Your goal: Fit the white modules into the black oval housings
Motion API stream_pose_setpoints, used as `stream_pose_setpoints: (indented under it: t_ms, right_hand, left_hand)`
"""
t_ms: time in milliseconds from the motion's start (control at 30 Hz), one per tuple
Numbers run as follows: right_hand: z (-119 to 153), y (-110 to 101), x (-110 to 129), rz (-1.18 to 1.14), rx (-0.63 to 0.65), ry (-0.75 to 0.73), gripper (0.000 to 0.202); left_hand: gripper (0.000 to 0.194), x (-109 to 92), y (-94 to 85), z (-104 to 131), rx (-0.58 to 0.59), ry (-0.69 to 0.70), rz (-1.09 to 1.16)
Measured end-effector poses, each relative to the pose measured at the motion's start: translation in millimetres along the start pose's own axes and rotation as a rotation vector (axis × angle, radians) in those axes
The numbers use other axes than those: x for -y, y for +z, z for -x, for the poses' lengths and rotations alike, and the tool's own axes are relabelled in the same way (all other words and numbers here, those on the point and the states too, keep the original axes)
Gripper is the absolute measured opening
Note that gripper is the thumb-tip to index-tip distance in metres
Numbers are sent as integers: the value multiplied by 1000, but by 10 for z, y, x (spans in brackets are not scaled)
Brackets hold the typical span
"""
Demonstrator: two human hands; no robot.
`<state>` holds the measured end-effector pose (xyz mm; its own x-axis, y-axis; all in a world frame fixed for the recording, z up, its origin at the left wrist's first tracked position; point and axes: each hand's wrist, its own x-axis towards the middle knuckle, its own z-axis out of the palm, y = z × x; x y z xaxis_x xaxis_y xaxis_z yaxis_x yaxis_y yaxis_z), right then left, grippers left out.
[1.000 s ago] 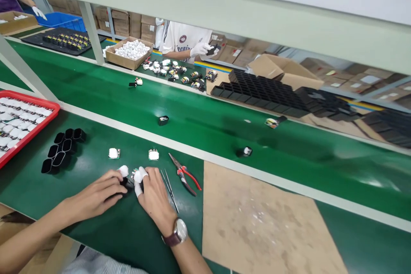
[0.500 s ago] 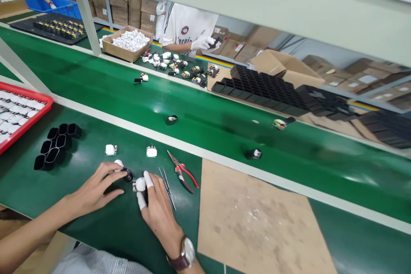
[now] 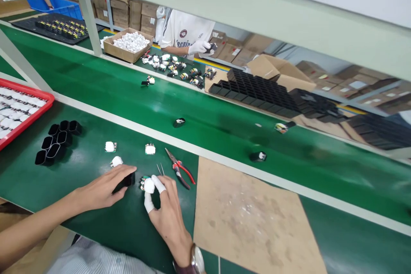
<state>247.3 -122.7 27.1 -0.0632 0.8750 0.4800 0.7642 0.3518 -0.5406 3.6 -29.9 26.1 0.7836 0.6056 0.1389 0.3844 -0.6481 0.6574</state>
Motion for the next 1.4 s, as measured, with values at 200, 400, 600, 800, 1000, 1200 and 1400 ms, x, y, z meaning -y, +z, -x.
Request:
stream_pose_setpoints:
  t_ms: [200, 400, 600, 800, 1000, 1200, 1400]
  right_hand:
    - [-10, -118, 101, -62, 27, -68, 62]
    - [-17, -57, 103, 2, 50, -99, 69]
    - [-34, -20, 103, 60, 109, -122, 69]
    - [-93, 4, 159, 148, 184, -93, 69]
    - [-103, -19, 162, 165, 262, -76, 69]
    - [-53, -29, 106, 145, 223, -143, 57]
    - [-107, 87, 104, 152, 256, -201, 33]
  left_hand:
    - [76, 49, 195, -60, 12, -125, 180]
    - [72, 151, 353, -32, -89, 4, 219]
    - [73, 168, 357, 6, -116, 63, 205]
    - [76, 168, 368, -16, -136, 99, 180]
    - [76, 163, 392, -4, -138, 86, 183]
    - [80, 164, 378, 27, -97, -37, 281]
    - [82, 108, 353, 21, -30, -44, 291]
